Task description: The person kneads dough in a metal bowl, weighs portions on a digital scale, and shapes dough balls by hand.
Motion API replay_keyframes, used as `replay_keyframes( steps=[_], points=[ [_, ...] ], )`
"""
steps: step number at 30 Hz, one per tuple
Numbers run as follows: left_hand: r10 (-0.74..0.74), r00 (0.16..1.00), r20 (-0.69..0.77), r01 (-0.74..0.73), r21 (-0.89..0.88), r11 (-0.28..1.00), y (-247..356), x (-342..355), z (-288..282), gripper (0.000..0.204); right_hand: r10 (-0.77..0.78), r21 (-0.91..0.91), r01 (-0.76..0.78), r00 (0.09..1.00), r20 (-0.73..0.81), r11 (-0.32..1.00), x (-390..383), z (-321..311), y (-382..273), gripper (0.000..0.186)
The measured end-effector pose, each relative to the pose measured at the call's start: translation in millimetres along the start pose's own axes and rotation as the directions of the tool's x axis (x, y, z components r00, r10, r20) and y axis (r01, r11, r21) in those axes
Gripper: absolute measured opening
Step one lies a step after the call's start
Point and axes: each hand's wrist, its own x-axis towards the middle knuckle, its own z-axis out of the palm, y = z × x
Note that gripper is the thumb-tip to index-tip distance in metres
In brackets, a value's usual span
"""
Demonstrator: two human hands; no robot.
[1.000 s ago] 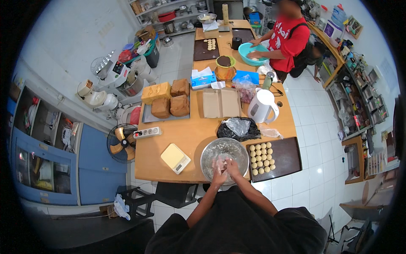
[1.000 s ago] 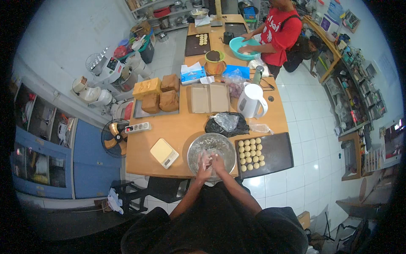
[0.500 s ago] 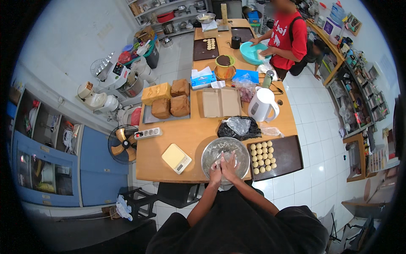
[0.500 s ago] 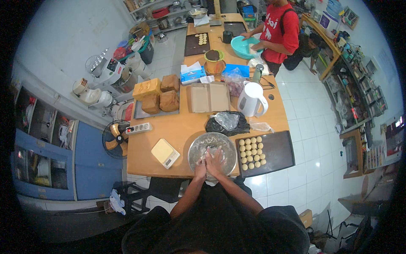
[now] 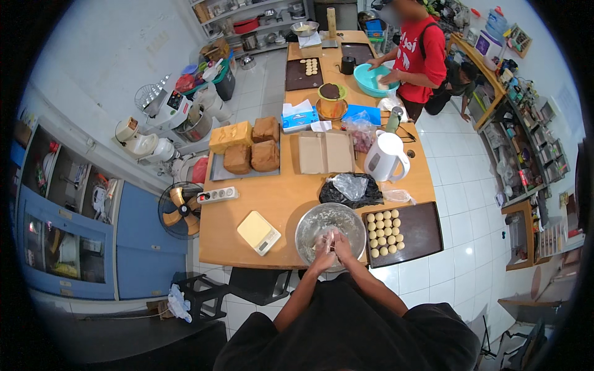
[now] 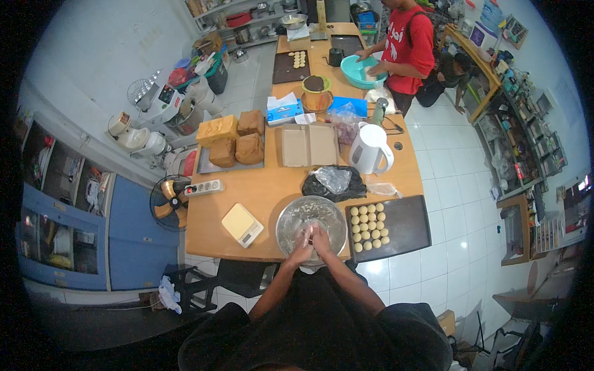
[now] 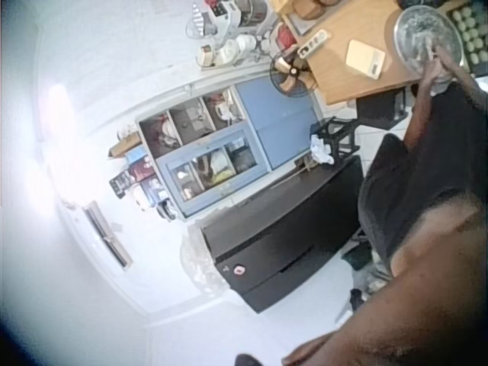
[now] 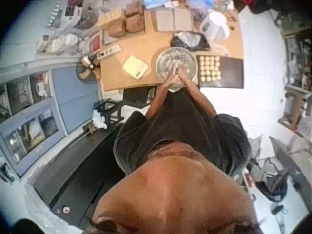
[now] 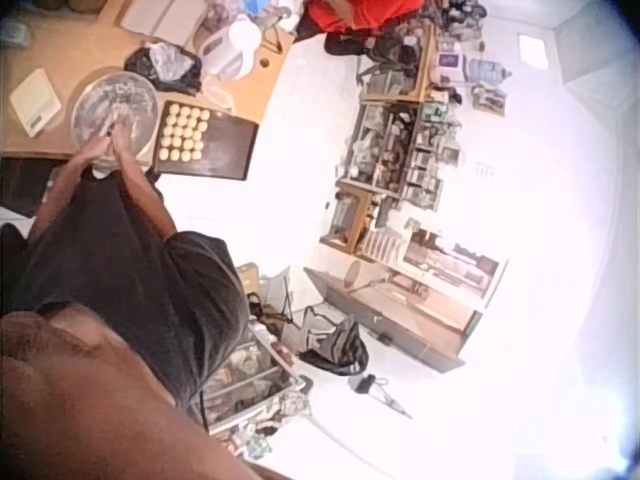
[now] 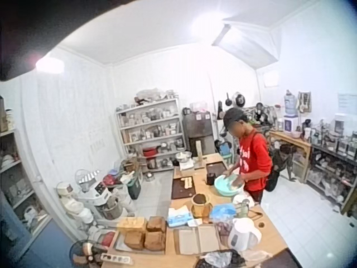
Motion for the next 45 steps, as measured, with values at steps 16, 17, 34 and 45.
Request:
replay_keyframes(
  steps=[16, 17, 34, 45],
  points=[
    [-0.571, 0.818, 0.063, 0.193, -0.966, 0.17, 44, 5, -43, 0.058, -0.165, -0.393, 0.19, 0.982, 0.096, 0.9, -25, 17, -39, 0.046],
    [-0.589, 0.779, 0.212, 0.271, -0.963, 0.011, 41, 7, -45, 0.058, -0.14, -0.32, 0.205, 0.966, 0.216, 0.925, -27, 18, -40, 0.049],
    [-0.586, 0.809, -0.038, 0.397, -0.7, 0.593, 8, 2, -23, 0.027, -0.394, -0.695, 0.294, 0.919, 0.018, 0.656, -28, 7, -49, 0.062],
    [-0.414, 0.892, 0.18, 0.429, -0.626, 0.651, -7, -2, 6, 0.076, 0.144, -0.209, -0.11, 0.977, 0.159, 0.972, -21, 2, -25, 0.057]
  ],
)
